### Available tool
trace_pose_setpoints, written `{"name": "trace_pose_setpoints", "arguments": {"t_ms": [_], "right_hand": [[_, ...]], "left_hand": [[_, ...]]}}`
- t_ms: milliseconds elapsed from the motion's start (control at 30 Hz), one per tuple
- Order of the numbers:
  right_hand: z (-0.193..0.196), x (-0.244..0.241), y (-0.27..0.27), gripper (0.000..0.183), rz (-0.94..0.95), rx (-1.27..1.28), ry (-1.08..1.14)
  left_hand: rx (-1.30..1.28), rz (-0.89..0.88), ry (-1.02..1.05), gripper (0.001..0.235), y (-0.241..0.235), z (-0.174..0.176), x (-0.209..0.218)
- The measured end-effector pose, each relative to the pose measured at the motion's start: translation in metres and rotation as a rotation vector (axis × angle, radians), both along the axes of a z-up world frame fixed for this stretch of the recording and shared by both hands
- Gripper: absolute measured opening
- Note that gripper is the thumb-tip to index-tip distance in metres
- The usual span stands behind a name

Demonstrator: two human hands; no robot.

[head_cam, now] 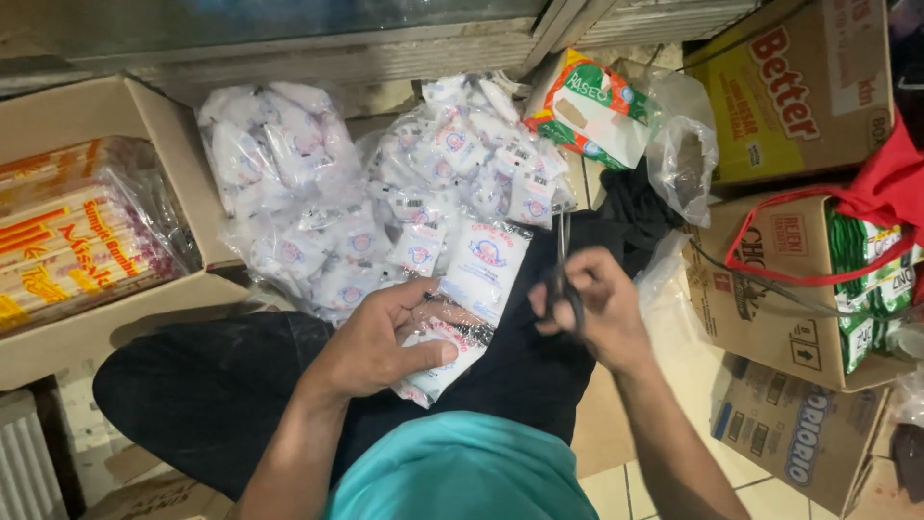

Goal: Cutting individual condiment packets from a strip using scissors and organizing them into piles on the floor.

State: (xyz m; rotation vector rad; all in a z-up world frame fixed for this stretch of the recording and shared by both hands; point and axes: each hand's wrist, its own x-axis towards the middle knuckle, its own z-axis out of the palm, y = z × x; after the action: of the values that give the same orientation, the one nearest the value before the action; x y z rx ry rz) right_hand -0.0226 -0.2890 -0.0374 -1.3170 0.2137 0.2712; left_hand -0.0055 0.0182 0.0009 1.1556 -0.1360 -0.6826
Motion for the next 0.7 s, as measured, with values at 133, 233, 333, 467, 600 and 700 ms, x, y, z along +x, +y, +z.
{"name": "trace_pose_setpoints", "arguments": {"t_ms": [133, 233, 333, 467, 600, 700], "right_hand": [[0.025, -0.021, -0.027, 0.057, 0.254, 0.002, -0.018], [0.053, -0.029, -0.032, 0.046, 0.478, -0.01, -0.024], [0.077, -0.028, -0.029, 0.045, 0.659, -0.091, 0.075], [0.083, -0.024, -0.024, 0.042, 0.784, -0.105, 0.057], [0.091, -0.017, -0.013, 0.043, 0.834, -0.108, -0.006], [0.092, -0.015, -0.008, 0.041, 0.836, -0.105, 0.014]], "left_hand": [[-0.002, -0.002, 0.001, 0.053, 0.002, 0.004, -0.003], [0.012, -0.002, -0.009, 0.053, -0.001, 0.004, -0.006], [0.012, -0.029, 0.077, 0.076, -0.005, 0.007, -0.011], [0.078, -0.086, 0.027, 0.072, -0.011, 0.023, -0.007], [0.115, -0.133, -0.041, 0.065, -0.013, 0.035, -0.004], [0.075, -0.122, -0.099, 0.059, -0.012, 0.037, -0.004]]}}
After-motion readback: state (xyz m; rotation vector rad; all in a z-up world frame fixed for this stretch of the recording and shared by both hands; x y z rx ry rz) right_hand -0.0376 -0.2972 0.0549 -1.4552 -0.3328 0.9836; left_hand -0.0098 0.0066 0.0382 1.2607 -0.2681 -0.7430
